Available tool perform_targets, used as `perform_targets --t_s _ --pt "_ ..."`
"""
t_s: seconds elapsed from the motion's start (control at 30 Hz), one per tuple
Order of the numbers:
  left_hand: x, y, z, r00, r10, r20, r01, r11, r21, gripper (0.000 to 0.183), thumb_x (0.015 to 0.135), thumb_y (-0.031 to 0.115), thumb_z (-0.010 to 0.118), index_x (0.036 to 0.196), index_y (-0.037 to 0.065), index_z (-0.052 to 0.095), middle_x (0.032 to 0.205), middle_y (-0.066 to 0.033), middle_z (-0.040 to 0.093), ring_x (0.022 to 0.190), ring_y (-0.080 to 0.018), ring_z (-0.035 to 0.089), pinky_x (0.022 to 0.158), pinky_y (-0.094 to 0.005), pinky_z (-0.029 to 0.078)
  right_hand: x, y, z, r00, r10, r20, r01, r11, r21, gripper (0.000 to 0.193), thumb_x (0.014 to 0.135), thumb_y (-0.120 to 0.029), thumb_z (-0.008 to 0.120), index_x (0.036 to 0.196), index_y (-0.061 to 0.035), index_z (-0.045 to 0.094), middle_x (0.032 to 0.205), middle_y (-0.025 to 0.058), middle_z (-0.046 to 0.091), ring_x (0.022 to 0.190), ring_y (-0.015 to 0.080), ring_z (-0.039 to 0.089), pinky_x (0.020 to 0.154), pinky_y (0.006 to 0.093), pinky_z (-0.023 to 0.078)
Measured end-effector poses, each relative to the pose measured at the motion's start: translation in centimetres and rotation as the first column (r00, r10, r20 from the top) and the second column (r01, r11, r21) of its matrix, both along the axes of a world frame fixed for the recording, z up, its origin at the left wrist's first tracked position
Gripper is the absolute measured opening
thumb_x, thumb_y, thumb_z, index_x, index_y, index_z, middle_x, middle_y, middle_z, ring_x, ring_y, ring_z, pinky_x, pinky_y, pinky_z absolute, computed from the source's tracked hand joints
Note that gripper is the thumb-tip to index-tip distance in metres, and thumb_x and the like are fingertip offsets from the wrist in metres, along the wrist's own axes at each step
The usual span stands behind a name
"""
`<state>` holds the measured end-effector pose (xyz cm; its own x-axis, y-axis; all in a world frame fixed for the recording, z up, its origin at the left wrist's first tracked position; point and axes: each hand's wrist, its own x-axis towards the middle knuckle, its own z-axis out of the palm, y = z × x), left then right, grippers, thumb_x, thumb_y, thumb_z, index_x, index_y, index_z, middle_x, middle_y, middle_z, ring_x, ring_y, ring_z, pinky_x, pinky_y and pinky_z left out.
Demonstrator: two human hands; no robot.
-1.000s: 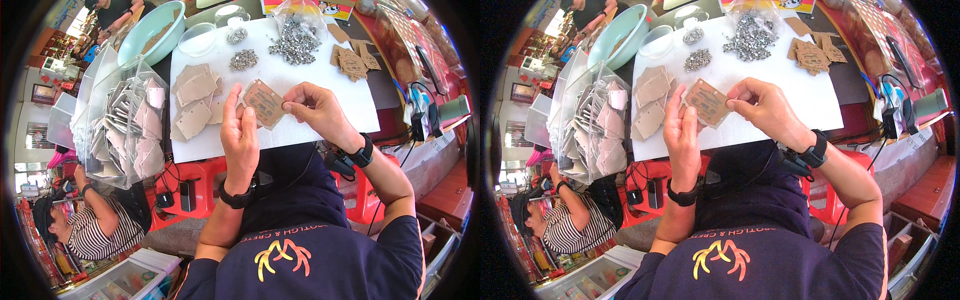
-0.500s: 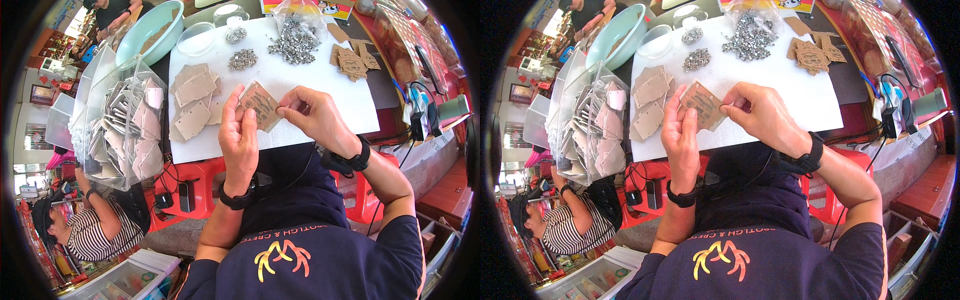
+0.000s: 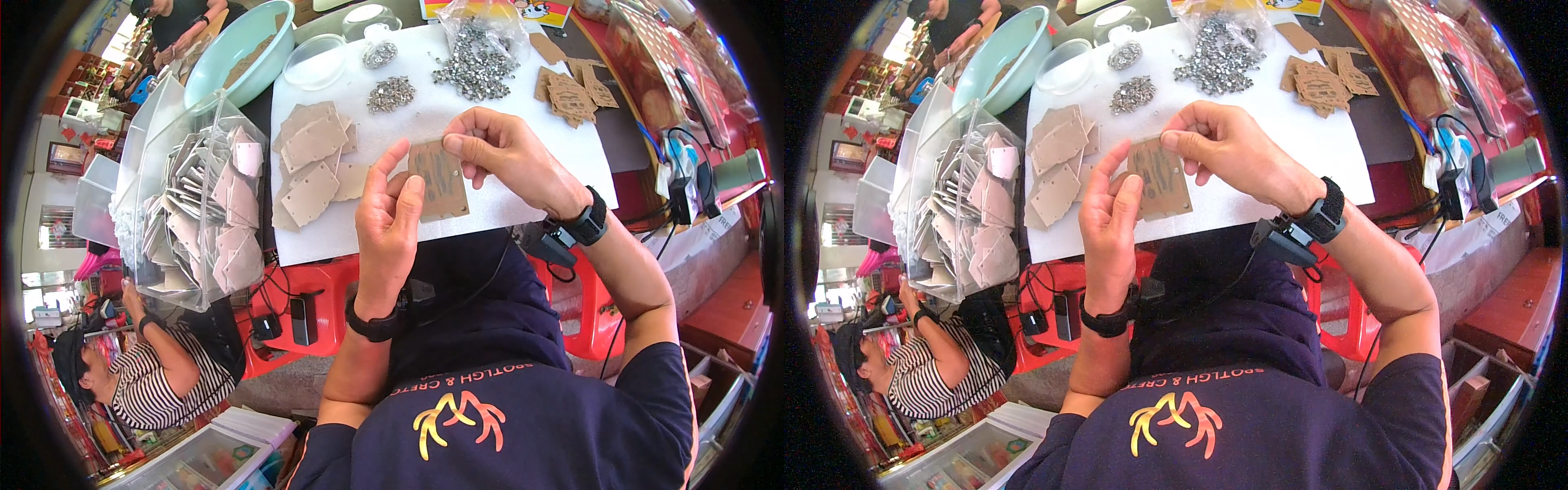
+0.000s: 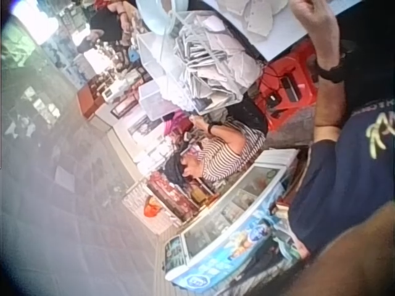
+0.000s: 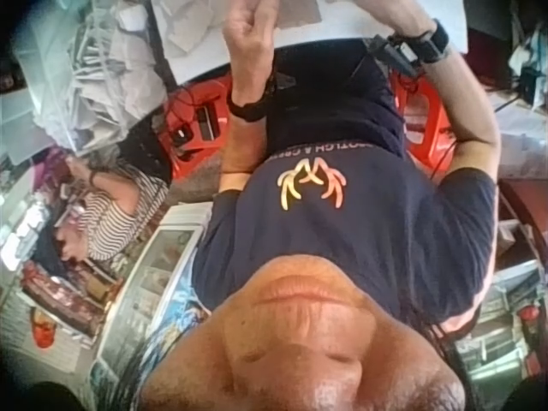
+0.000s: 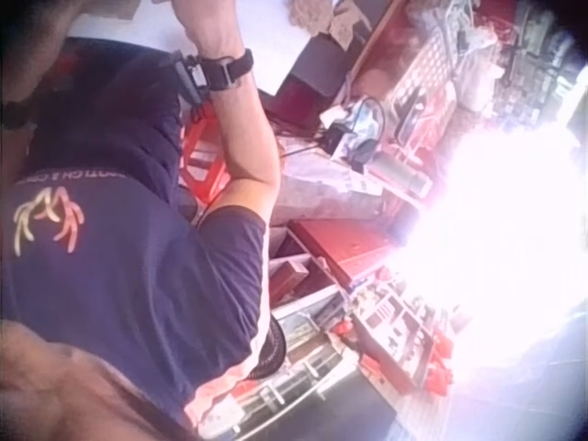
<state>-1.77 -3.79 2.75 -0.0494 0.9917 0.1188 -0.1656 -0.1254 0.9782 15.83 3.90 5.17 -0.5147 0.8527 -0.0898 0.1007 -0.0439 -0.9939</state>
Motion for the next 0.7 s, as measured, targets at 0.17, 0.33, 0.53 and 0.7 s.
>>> perform_targets --t_s 0.17,0.33,0.53,0.7 --pt "0.5 0.0 -0.5 0.971 -0.026 0.239 0.055 0.992 -0.114 0.029 0.102 0.016 0.049 0.122 -0.005 0.048 0.1 -0.0141 0.067 0.074 -0.0172 0.069 0.058 -0.0273 0.056 -0.2 -0.7 -1.0 0.931 -0.219 -0.293 0.154 0.961 -0.229 0.024 0.098 -0.027 0.06 0.107 -0.0045 0.058 0.085 -0.0011 0.059 0.075 0.0054 0.058 0.065 0.0227 0.05" --pt "0.0 0.2 0.1 0.995 0.02 0.097 -0.016 0.999 -0.05 0.025 0.101 0.017 0.051 0.116 -0.002 0.053 0.095 -0.0123 0.067 0.068 -0.0165 0.067 0.055 -0.0243 0.052 0.4 -1.2 -1.4 0.948 -0.217 -0.233 0.183 0.97 -0.162 0.027 0.098 -0.03 0.059 0.11 -0.0051 0.058 0.086 -0.0018 0.06 0.076 0.0047 0.056 0.066 0.0224 0.05" --pt "-0.7 0.0 1.2 0.997 -0.07 -0.023 0.069 0.996 -0.058 0.024 0.1 0.016 0.054 0.116 -0.001 0.055 0.091 -0.0095 0.067 0.063 -0.0125 0.063 0.051 -0.0222 0.047 1.0 -0.6 -0.2 0.992 -0.106 -0.074 0.106 0.994 -0.009 0.033 0.098 -0.033 0.06 0.107 -0.0017 0.063 0.089 0.0022 0.064 0.07 0.0057 0.056 0.062 0.0212 0.049" --pt "-0.2 0.4 1.2 0.992 -0.013 0.129 0.015 1.0 -0.018 0.024 0.098 0.012 0.057 0.117 -0.003 0.055 0.093 -0.0097 0.066 0.069 -0.0109 0.062 0.054 -0.0218 0.048 0.6 -1.1 -1.1 0.968 -0.183 -0.173 0.164 0.979 -0.119 0.032 0.098 -0.032 0.059 0.105 -0.0012 0.065 0.087 0.0015 0.066 0.066 0.0052 0.055 0.061 0.021 0.049"
